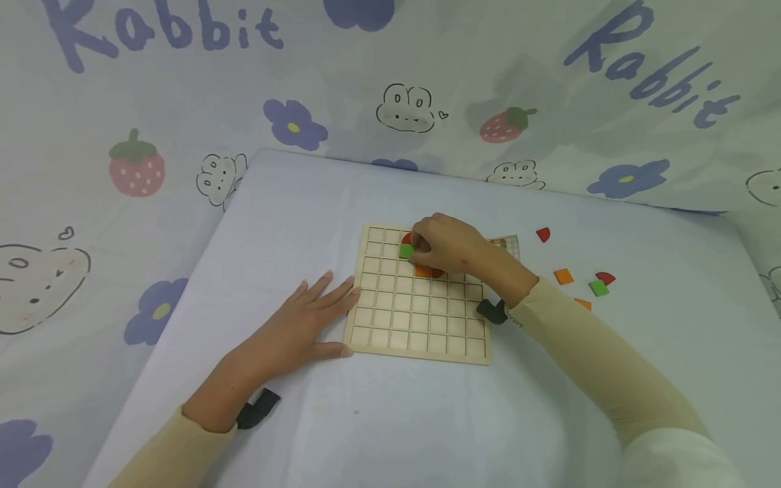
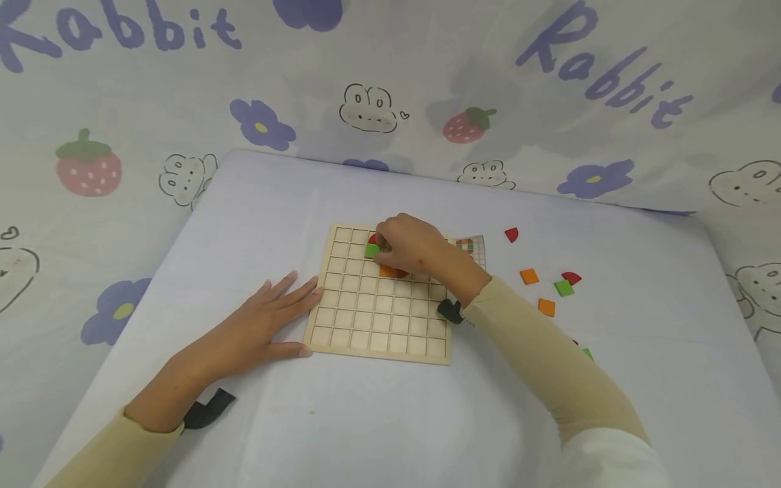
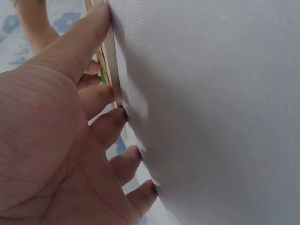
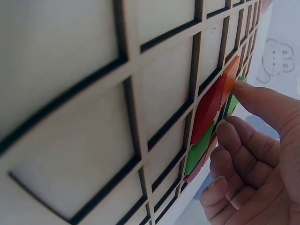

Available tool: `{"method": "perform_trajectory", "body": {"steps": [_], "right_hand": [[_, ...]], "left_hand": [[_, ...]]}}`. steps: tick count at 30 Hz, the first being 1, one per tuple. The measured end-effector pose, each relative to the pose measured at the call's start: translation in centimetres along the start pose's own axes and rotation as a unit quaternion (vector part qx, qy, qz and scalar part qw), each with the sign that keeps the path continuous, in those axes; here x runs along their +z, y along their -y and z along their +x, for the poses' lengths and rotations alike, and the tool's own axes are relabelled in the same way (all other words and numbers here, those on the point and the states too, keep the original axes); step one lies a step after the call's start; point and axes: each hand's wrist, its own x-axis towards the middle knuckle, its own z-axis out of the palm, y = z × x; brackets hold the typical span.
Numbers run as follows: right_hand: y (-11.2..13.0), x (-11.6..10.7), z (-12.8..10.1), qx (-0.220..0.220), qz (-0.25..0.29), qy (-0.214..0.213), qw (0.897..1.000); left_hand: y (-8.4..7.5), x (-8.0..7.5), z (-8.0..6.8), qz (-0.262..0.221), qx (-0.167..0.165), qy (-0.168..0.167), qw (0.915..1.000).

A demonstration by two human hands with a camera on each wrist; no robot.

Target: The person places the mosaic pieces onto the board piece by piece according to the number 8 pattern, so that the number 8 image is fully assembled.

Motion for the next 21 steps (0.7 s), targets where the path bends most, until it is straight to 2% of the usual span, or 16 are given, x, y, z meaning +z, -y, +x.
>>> {"method": "perform_trajectory", "body": {"steps": [14, 21], "right_hand": [[-0.2, 0.1, -0.6, -0.012, 0.008, -0.019, 1.000], [-1.6, -0.3, -3.0, 0.001, 0.004, -0.035, 0.999]], "left_hand": [[-0.1, 0.1, 0.3, -0.004, -0.006, 0.003, 1.0000], [-0.2, 0.1, 0.4, 0.004, -0.012, 0.004, 0.9999]]}}
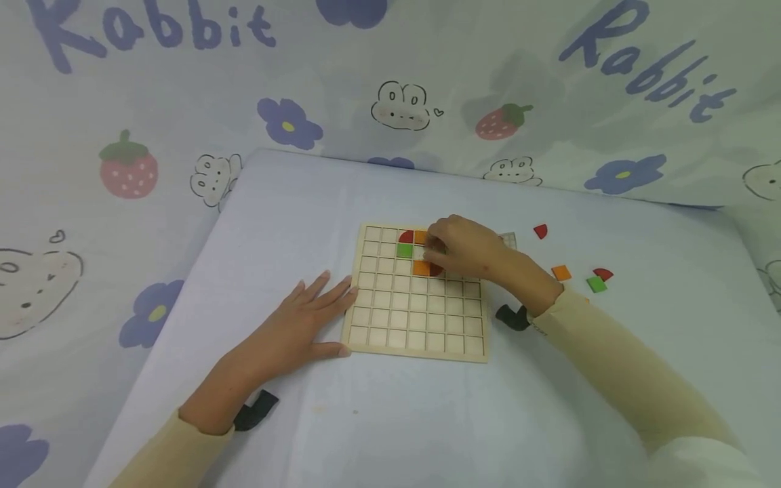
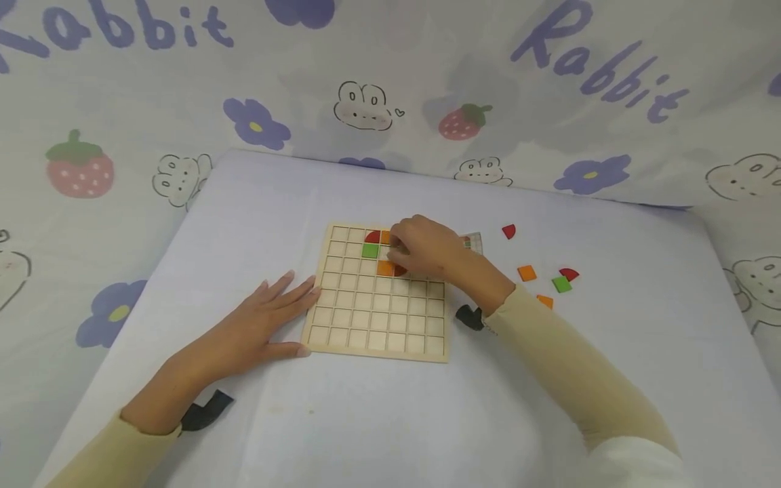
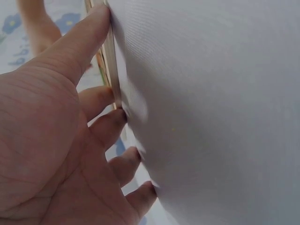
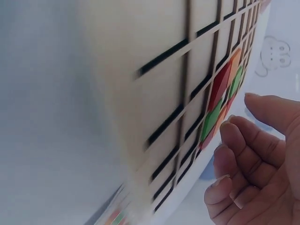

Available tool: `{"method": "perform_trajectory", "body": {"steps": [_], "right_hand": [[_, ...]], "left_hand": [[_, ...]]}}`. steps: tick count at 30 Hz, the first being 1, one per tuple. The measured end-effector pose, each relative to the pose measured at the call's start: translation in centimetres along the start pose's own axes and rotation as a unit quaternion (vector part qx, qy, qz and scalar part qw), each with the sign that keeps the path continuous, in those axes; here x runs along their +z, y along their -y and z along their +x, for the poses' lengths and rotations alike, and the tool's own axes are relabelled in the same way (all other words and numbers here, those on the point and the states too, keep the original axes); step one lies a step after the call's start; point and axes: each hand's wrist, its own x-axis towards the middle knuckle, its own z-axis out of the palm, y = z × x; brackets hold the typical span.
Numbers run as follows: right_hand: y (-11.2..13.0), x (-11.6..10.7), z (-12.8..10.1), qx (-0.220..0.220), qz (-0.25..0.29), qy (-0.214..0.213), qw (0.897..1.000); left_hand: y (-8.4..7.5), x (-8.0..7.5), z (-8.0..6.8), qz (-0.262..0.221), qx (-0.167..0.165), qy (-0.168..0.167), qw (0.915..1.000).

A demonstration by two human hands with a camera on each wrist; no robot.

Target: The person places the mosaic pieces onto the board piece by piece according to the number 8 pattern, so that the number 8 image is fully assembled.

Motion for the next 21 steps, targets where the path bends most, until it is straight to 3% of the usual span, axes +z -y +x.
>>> {"method": "perform_trajectory", "body": {"steps": [12, 21], "right_hand": [[-7.2, -1.5, -9.3, 0.070, 0.044, -0.060, 0.995], [-13.4, -3.1, -15.7, 0.184, 0.049, -0.062, 0.980]], "left_hand": [[-0.1, 0.0, -0.1, 0.003, -0.009, 0.003, 1.0000], [0.1, 0.1, 0.0, -0.007, 0.000, 0.003, 1.0000]]}}
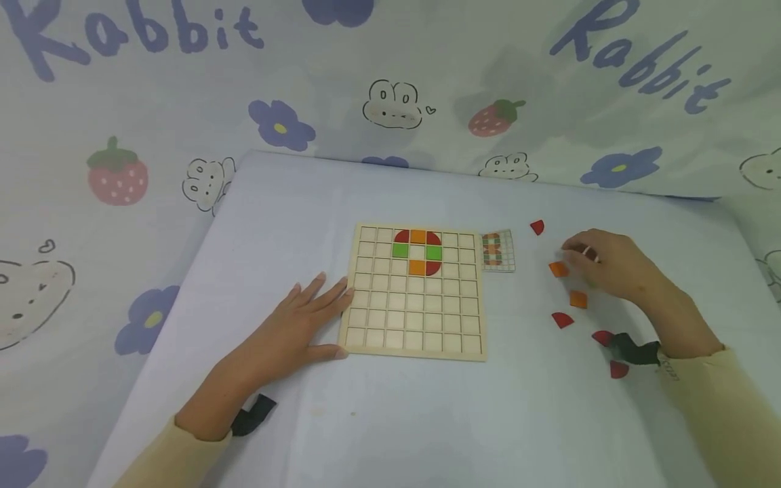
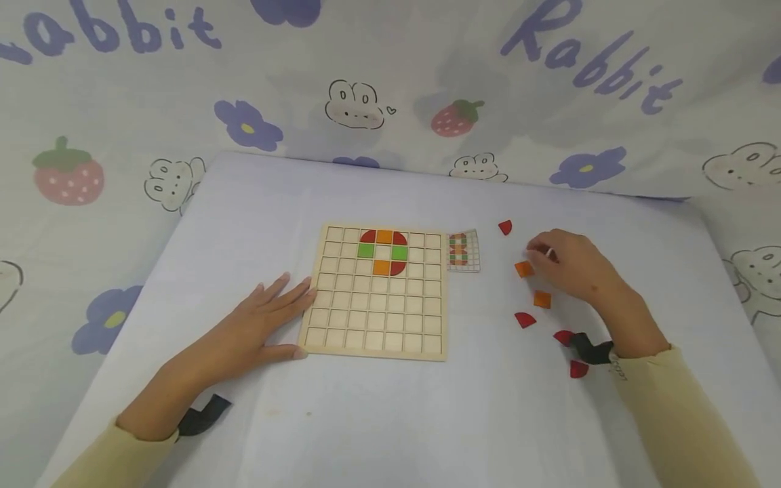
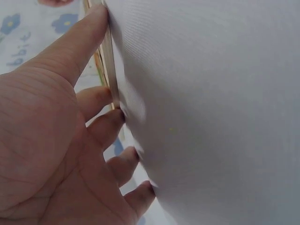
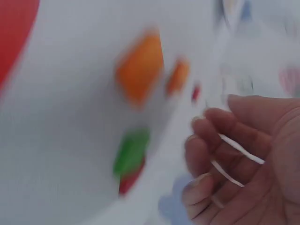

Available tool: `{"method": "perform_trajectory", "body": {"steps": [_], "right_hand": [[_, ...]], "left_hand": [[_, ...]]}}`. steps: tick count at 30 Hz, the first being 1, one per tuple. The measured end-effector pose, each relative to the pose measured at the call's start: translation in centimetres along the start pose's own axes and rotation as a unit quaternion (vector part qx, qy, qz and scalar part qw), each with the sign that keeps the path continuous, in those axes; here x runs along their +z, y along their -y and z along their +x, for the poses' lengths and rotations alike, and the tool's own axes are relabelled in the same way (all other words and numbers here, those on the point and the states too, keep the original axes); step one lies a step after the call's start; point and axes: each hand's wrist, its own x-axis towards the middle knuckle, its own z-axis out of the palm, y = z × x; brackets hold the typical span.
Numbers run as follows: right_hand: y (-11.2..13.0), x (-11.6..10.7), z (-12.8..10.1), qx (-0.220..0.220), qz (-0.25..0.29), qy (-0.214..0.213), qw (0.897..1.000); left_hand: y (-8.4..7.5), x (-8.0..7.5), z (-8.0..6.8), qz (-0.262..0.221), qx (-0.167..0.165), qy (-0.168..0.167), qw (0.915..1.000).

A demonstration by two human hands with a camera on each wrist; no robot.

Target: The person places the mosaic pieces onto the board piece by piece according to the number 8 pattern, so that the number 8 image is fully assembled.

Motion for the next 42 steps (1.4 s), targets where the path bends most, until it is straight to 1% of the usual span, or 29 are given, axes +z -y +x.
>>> {"method": "perform_trajectory", "body": {"steps": [2, 5, 8, 10, 15, 22, 29, 32, 35, 40, 42], "right_hand": [[-1.6, -0.9, -0.4, 0.031, -0.003, 0.003, 1.000], [-3.8, -1.7, -0.7, 0.068, -0.009, 0.020, 0.997], [-5.4, -1.7, -0.9, 0.092, -0.004, 0.040, 0.995], [-6.0, -1.5, -1.1, 0.098, -0.002, 0.044, 0.994], [-6.5, -1.3, -1.2, 0.102, 0.002, 0.038, 0.994], [-6.5, -1.3, -1.3, 0.120, 0.003, 0.057, 0.991], [-6.8, -1.1, -1.7, 0.135, 0.031, 0.063, 0.988], [-6.8, -0.9, -1.9, 0.135, 0.033, 0.052, 0.989], [-6.6, -0.6, -2.2, 0.134, 0.032, 0.029, 0.990], [-6.1, 0.3, -2.8, 0.108, 0.013, -0.043, 0.993], [-5.8, 0.7, -3.1, 0.097, -0.003, -0.062, 0.993]], "left_hand": [[0.0, 0.0, -0.1, -0.004, -0.001, 0.001, 1.0000], [0.0, -0.1, -0.1, -0.006, -0.004, 0.001, 1.0000], [-0.1, -0.1, -0.2, -0.008, -0.004, 0.001, 1.0000], [-0.2, -0.1, -0.1, -0.008, -0.002, 0.000, 1.0000], [-0.2, 0.0, -0.1, 0.001, -0.005, 0.000, 1.0000], [-0.1, 0.1, -0.1, 0.000, -0.005, 0.001, 1.0000], [-0.2, -0.1, 0.0, 0.001, -0.002, 0.001, 1.0000], [-0.2, -0.1, 0.0, 0.000, 0.000, 0.002, 1.0000], [-0.2, -0.1, 0.1, 0.000, -0.001, 0.003, 1.0000], [-0.2, -0.1, 0.1, -0.004, -0.002, 0.005, 1.0000], [-0.2, -0.1, 0.1, -0.007, -0.001, 0.005, 1.0000]]}}
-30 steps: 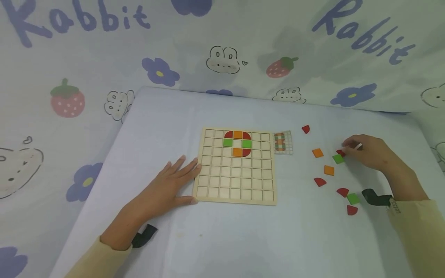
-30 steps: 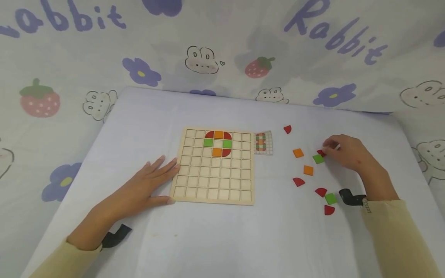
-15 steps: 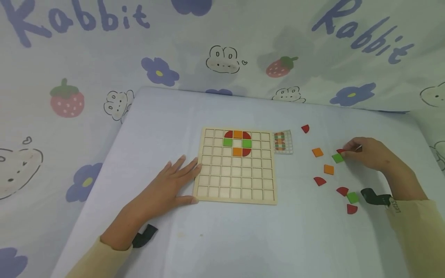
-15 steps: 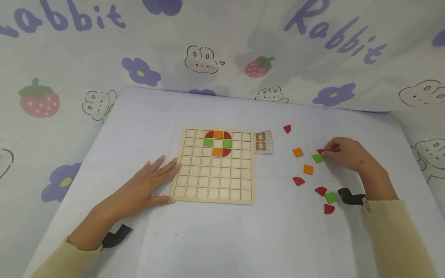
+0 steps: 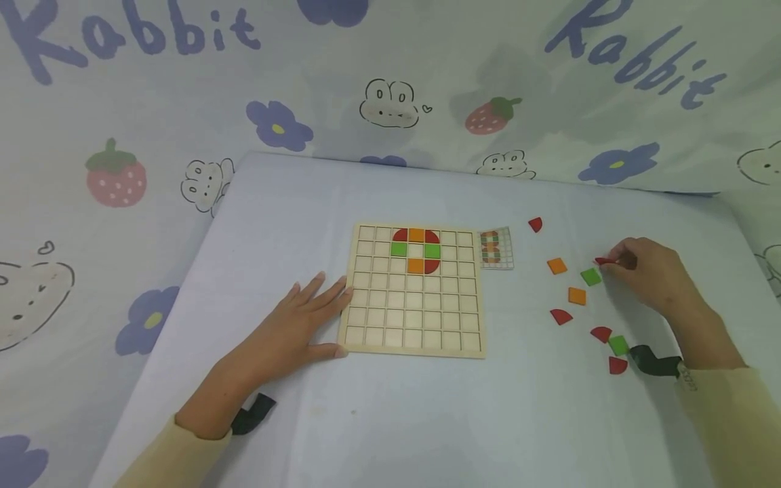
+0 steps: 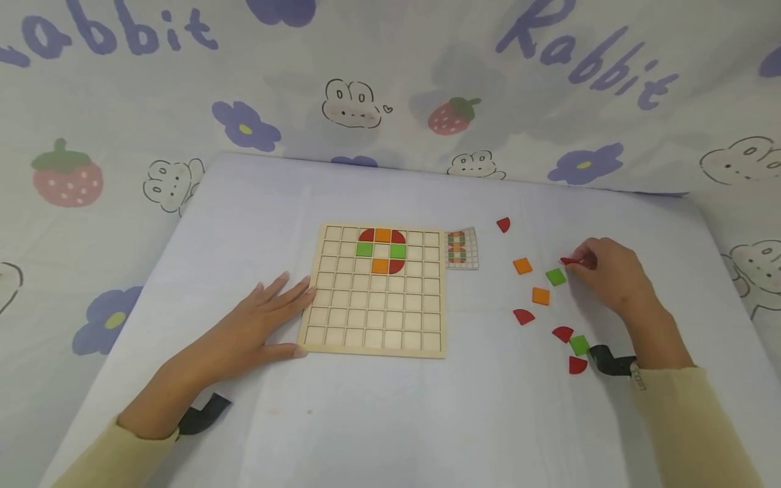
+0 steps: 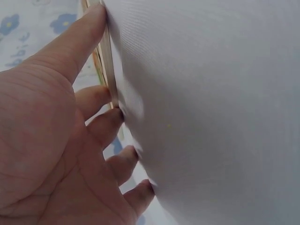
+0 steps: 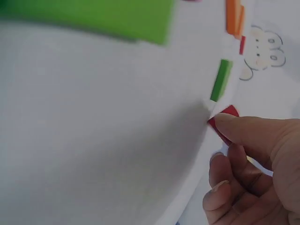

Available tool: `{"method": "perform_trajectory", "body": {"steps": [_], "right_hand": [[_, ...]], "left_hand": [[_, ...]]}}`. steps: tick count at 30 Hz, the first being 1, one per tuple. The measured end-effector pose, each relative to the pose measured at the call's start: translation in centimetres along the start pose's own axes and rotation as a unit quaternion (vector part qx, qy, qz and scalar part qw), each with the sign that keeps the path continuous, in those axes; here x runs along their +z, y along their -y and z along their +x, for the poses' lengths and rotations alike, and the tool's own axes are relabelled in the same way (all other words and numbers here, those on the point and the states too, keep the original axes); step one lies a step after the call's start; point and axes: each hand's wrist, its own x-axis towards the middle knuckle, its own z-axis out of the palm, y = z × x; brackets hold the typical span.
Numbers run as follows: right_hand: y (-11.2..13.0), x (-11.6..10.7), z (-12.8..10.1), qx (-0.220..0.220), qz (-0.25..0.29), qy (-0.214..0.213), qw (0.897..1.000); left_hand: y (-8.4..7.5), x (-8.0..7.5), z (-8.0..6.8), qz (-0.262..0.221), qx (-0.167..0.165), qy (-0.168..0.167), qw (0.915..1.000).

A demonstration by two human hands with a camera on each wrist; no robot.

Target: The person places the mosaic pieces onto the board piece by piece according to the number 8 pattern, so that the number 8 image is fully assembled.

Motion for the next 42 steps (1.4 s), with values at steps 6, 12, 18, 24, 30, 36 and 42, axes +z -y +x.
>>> {"method": "perform_trajectory", "body": {"steps": [6, 12, 18, 24, 30, 36, 42], "right_hand": [[1.0, 0.4, -1.3, -0.014, -0.059, 0.027, 0.998], [1.3, 0.1, -1.7, -0.047, -0.058, 0.040, 0.996], [1.1, 0.2, -1.1, -0.078, -0.028, 0.025, 0.996], [0.9, 0.3, -0.7, -0.057, -0.001, 0.048, 0.997], [0.7, 0.3, -0.5, -0.012, 0.029, 0.084, 0.996], [0.3, -0.1, -0.9, 0.001, 0.037, 0.110, 0.993], [0.5, -0.3, -0.9, -0.009, 0.032, 0.109, 0.993]], "left_hand": [[0.0, 0.0, 0.0, -0.002, 0.000, 0.000, 1.0000], [0.1, 0.1, 0.0, 0.001, -0.003, 0.000, 1.0000], [0.1, 0.1, 0.0, -0.003, -0.008, 0.002, 1.0000], [0.1, 0.2, 0.0, -0.001, -0.002, 0.001, 1.0000], [0.1, 0.1, 0.0, 0.003, 0.001, 0.000, 1.0000], [0.1, 0.1, 0.1, 0.000, 0.003, -0.001, 1.0000], [0.0, 0.0, 0.0, 0.002, -0.007, 0.002, 1.0000]]}}
